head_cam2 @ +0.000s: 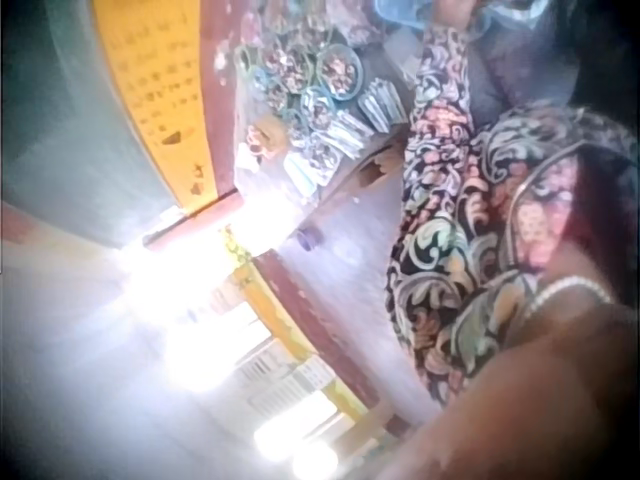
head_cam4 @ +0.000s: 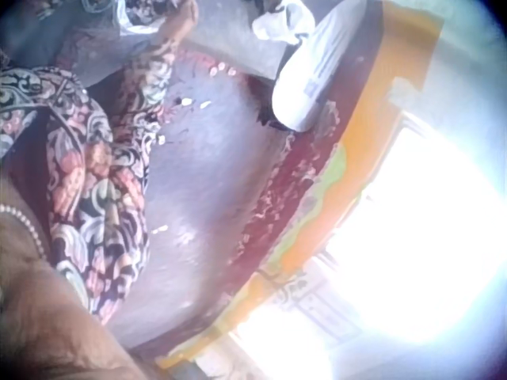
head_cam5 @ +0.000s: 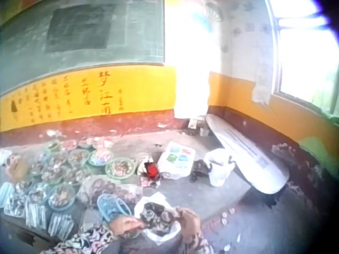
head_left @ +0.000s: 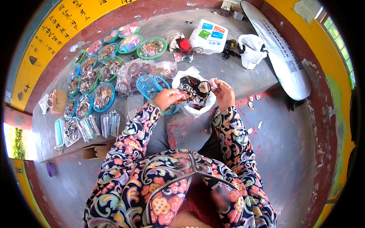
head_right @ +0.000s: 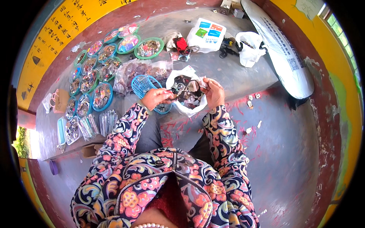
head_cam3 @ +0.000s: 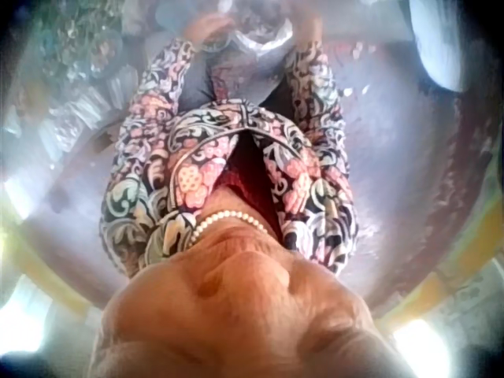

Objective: The person sits on the floor and repeatedly picks up small keychains from a white bag, places them into clear plastic bags, and seals them. The packaged keychains are then placed into a blue basket. The person handles the items one at a time throughout the clip.

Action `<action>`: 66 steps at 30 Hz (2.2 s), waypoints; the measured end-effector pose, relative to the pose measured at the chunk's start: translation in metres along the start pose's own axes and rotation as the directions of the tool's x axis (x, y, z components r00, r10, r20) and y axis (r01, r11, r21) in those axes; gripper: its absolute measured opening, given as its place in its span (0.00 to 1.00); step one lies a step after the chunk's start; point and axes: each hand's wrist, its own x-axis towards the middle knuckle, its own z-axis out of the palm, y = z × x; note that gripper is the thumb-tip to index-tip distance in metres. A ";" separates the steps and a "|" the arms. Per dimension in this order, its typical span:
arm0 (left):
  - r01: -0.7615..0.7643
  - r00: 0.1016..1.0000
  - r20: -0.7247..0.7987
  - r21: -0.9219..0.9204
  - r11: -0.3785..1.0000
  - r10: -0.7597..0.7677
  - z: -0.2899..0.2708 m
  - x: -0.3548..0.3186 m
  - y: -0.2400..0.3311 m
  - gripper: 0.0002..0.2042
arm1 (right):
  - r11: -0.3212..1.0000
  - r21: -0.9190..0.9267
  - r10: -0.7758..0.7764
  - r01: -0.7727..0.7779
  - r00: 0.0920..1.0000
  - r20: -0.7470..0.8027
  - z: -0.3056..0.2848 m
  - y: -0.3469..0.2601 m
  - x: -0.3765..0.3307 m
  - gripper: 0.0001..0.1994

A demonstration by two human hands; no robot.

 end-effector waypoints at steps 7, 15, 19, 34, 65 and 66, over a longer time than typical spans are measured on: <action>-0.024 1.000 0.019 0.090 0.996 0.023 0.003 0.039 -0.009 0.11 | 0.955 0.298 -0.012 -0.006 0.998 0.060 -0.016 0.004 0.006 0.08; -0.040 0.999 0.000 0.176 0.984 0.041 0.008 0.049 0.005 0.11 | 0.964 0.263 -0.046 0.031 0.998 0.049 -0.009 -0.004 0.002 0.08; -0.196 0.976 -0.045 0.239 0.951 0.212 0.000 0.055 -0.001 0.11 | 0.967 0.254 -0.032 0.006 0.995 0.097 -0.018 0.002 0.008 0.08; -0.293 0.956 0.166 0.509 0.809 0.241 0.032 0.046 0.022 0.10 | 0.995 0.099 0.009 -0.028 0.983 0.186 -0.003 0.000 0.002 0.08; -0.288 0.957 0.098 0.406 0.867 0.272 0.043 0.025 0.003 0.07 | 0.868 -0.496 0.080 -0.006 0.989 0.128 0.018 -0.011 -0.015 0.19; -0.312 0.949 0.093 0.395 0.864 0.300 0.043 0.024 0.004 0.06 | 0.879 -0.474 0.124 -0.039 0.981 0.149 0.021 -0.013 -0.018 0.21</action>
